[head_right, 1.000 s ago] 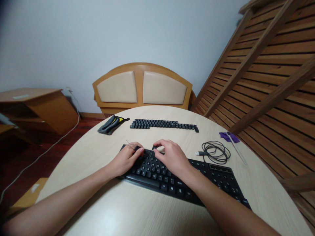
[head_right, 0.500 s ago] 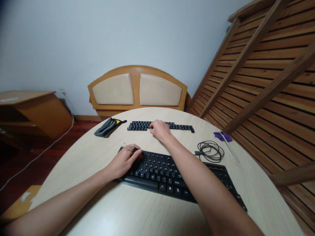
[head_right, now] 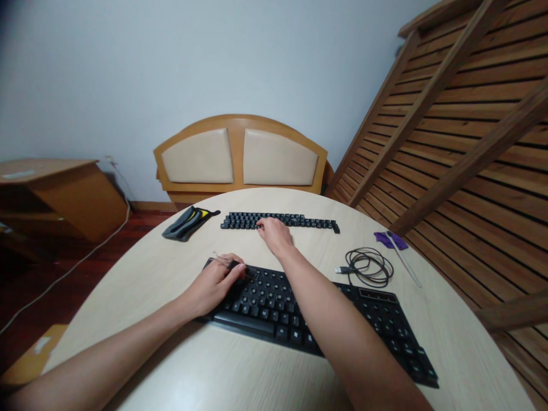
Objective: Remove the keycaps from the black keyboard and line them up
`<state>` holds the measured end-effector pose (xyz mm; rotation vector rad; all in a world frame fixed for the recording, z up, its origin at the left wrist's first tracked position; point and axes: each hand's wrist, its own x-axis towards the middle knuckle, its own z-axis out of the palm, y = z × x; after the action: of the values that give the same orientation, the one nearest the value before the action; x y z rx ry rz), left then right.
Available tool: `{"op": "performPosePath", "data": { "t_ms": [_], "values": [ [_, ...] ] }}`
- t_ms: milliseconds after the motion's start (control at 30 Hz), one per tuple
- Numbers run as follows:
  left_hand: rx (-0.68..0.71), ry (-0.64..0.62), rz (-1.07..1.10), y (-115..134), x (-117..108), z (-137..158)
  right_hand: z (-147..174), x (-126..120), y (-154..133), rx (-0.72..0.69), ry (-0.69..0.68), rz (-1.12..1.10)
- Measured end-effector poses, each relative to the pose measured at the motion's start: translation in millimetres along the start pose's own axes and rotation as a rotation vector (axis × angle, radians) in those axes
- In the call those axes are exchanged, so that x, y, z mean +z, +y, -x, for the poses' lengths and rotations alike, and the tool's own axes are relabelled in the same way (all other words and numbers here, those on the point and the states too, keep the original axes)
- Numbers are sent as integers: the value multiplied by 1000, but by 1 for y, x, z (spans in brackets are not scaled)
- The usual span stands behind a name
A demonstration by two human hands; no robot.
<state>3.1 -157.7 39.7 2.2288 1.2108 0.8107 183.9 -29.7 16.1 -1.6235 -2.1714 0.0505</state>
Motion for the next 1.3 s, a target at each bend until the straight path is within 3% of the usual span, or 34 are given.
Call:
{"op": "performPosePath", "data": {
  "t_ms": [867,1100,1300],
  "values": [
    [-18,7,8,0,0,1,2,-1,-5,44,-29,-54],
    [-12,2,20,2,-1,1,13,-37,-11,-26,-140,-61],
    [-6,-2,-3,4,-2,2,77,-89,-20,-187,-207,-119]
  ]
}}
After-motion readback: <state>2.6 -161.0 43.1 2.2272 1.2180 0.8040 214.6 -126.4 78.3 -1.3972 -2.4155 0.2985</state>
